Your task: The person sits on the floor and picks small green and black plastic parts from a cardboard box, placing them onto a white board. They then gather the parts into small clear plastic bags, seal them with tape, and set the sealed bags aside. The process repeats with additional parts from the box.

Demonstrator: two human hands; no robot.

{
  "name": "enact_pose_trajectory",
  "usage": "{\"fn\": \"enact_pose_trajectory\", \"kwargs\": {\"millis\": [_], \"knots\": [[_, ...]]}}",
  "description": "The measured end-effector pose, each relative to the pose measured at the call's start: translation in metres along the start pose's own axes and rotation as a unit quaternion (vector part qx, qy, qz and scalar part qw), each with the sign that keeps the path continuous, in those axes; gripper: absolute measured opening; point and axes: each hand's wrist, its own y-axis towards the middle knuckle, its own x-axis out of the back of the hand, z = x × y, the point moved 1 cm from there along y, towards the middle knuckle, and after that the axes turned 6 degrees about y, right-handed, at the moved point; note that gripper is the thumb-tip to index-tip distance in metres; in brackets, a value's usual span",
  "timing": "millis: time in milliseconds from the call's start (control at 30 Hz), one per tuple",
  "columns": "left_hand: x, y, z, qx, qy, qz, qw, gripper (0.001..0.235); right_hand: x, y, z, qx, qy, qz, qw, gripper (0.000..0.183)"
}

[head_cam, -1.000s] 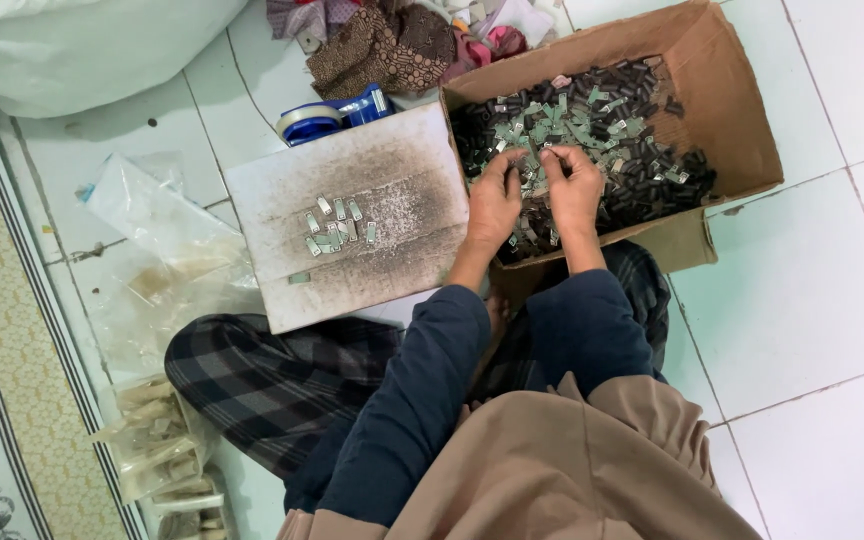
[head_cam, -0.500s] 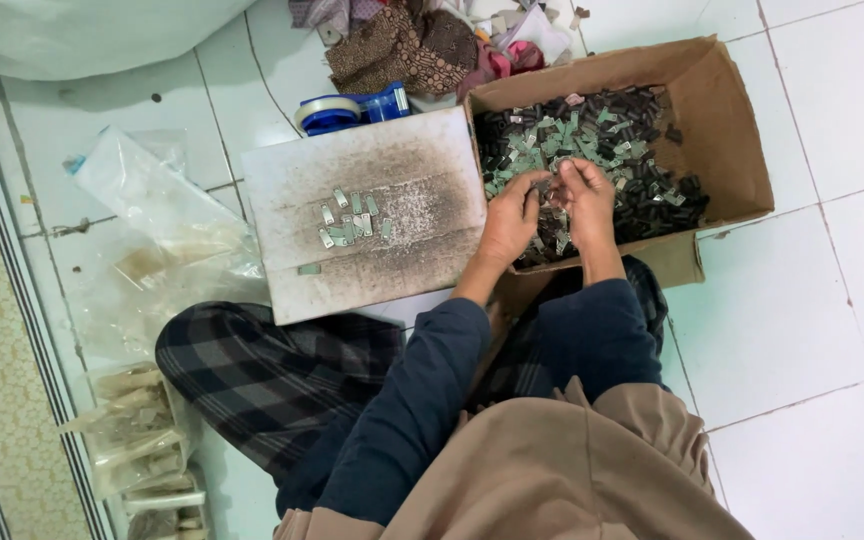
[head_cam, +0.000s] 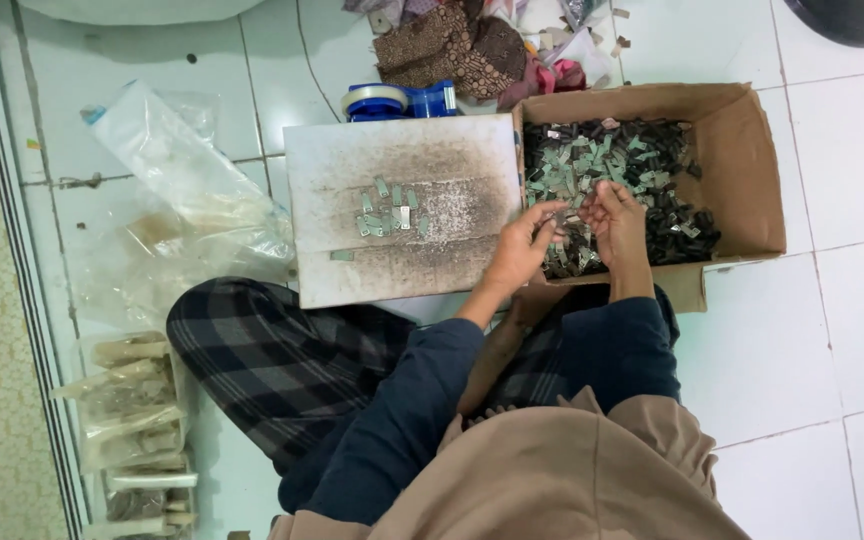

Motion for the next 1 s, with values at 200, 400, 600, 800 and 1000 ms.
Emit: {"fn": "enact_pose_trajectory", "kwargs": {"millis": [200,400,600,800,1000], "knots": [[0.013,-0.012,-0.002,0.031,-0.058,0.017,0.998,0.036,-0.015,-0.013,0.002,0.031,-0.092,0.013,0.995,0.018],[0.052,-0.026,-0.028,-0.004,0.158,-0.082,0.984,0.032,-0.091,-0.064,0.008,0.216,-0.201,-0.003,0.956,0.012],[0.133,-0.059,-0.052,-0.07,0.418,-0.153,0.893,0.036,-0.221,-0.129,-0.017,0.297,-0.335,0.134,0.884,0.018],[0.189,-0.096,-0.082,0.005,0.55,-0.23,0.803,0.048,-0.236,-0.124,-0.057,0.419,-0.485,0.177,0.747,0.044],[0.176,-0.083,-0.047,0.06,0.653,-0.154,0.739,0.078,-0.239,-0.129,-0.053,0.327,-0.458,0.16,0.811,0.047]]}}
